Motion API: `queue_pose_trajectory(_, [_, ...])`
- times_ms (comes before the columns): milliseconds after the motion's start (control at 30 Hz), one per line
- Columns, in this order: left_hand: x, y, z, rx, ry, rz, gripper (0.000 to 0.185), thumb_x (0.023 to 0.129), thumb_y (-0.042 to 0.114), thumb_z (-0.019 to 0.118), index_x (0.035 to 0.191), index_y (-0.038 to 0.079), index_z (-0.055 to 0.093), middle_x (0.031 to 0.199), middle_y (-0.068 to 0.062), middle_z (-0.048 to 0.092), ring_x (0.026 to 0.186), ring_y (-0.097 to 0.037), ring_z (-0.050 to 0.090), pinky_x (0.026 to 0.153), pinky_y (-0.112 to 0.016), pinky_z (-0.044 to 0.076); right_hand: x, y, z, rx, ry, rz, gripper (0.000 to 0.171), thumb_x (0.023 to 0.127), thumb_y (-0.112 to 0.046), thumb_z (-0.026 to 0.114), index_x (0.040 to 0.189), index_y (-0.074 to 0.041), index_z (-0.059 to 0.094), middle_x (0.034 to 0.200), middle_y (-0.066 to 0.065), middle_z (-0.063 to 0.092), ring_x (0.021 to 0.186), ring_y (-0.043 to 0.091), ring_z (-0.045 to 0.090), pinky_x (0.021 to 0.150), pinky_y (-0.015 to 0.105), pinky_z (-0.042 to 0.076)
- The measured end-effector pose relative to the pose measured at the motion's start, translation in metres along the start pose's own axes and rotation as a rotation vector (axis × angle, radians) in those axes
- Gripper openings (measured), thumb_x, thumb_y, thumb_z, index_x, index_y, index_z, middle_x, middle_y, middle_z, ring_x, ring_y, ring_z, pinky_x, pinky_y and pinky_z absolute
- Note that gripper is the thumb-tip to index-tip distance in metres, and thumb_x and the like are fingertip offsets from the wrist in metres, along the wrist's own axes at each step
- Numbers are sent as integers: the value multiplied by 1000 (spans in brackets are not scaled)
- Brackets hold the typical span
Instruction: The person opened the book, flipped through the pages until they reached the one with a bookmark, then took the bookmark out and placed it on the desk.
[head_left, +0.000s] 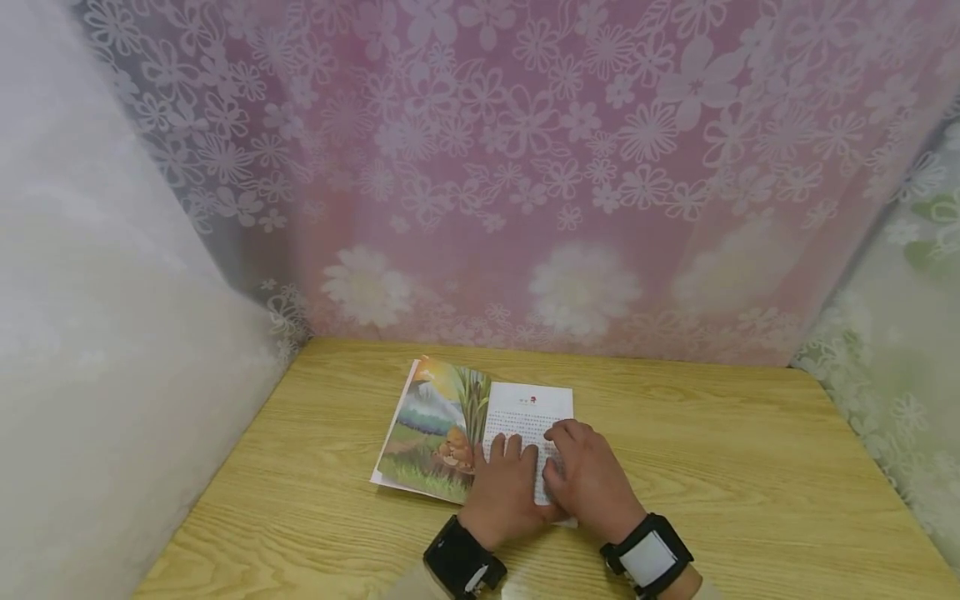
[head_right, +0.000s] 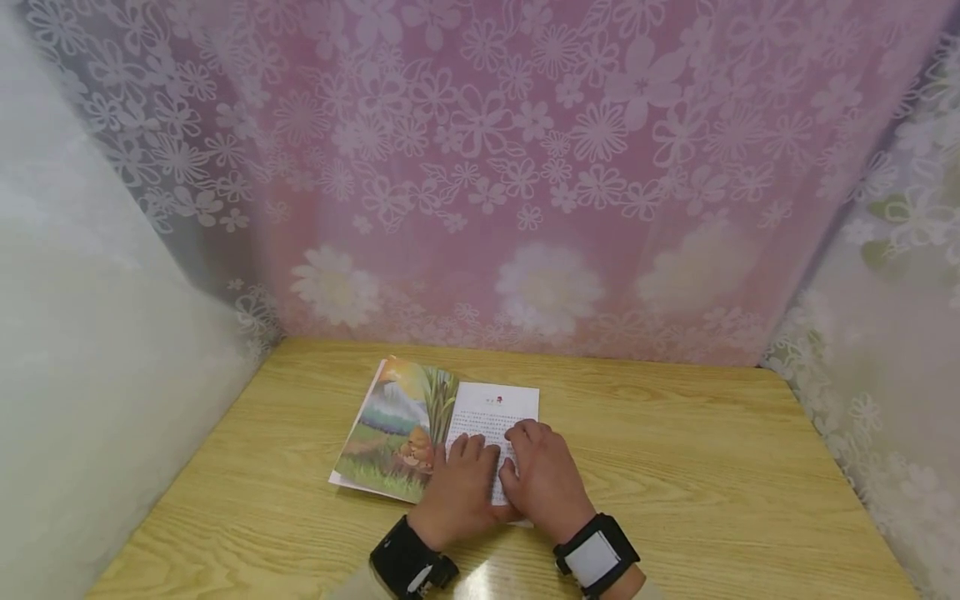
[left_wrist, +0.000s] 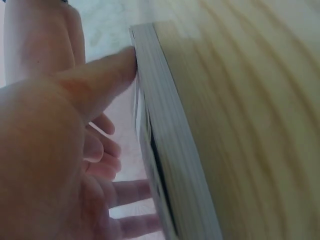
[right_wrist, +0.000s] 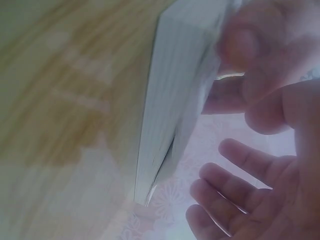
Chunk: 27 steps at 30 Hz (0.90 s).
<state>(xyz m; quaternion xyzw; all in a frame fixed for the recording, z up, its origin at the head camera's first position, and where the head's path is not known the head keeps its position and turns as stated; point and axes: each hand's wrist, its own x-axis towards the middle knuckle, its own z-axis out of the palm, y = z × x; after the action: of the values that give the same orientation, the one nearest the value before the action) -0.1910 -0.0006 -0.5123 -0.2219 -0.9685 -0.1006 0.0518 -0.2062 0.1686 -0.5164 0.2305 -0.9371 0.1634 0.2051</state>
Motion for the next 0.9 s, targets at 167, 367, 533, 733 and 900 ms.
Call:
queue_pose_trajectory(167, [0,2,1,47,69,6,67,84,65,75,122,10,65,121,-13,61,120,-36,57,95,-66,47,1,-2,-1,9,-4,16,30,88,-16,74,114,-2,68,119,12,65,115,30,63,102,51,52])
queue_pose_trajectory(367, [5,-9,-4,-73,152,-33,42,92,38,77,120,9,66,104,-8,62,98,-28,63,82,-46,53,3,-1,-2,67,63,46,45,88,-16,69,129,2,60,135,22,57,128,38,56,107,55,47])
queue_pose_trajectory(533, [7,-30,-14,-219,215,-99,48,96,23,73,137,3,57,114,-15,65,101,-31,67,76,-44,56,4,-2,-4,104,103,28,42,87,-13,69,127,1,62,131,20,61,124,35,60,103,53,51])
queue_pose_trajectory(733, [3,-61,-27,-334,367,-146,79,92,9,71,158,-3,30,132,-27,56,109,-43,63,75,-52,56,3,-7,-3,84,-39,16,15,90,-14,72,104,-9,75,108,4,71,104,21,69,92,41,58])
queue_pose_trajectory(900, [-6,-85,-35,-301,425,-113,99,85,7,78,163,0,18,154,-36,34,135,-54,44,92,-58,53,0,-10,-3,73,-134,29,13,93,-16,72,103,-10,78,113,9,73,109,25,69,94,43,58])
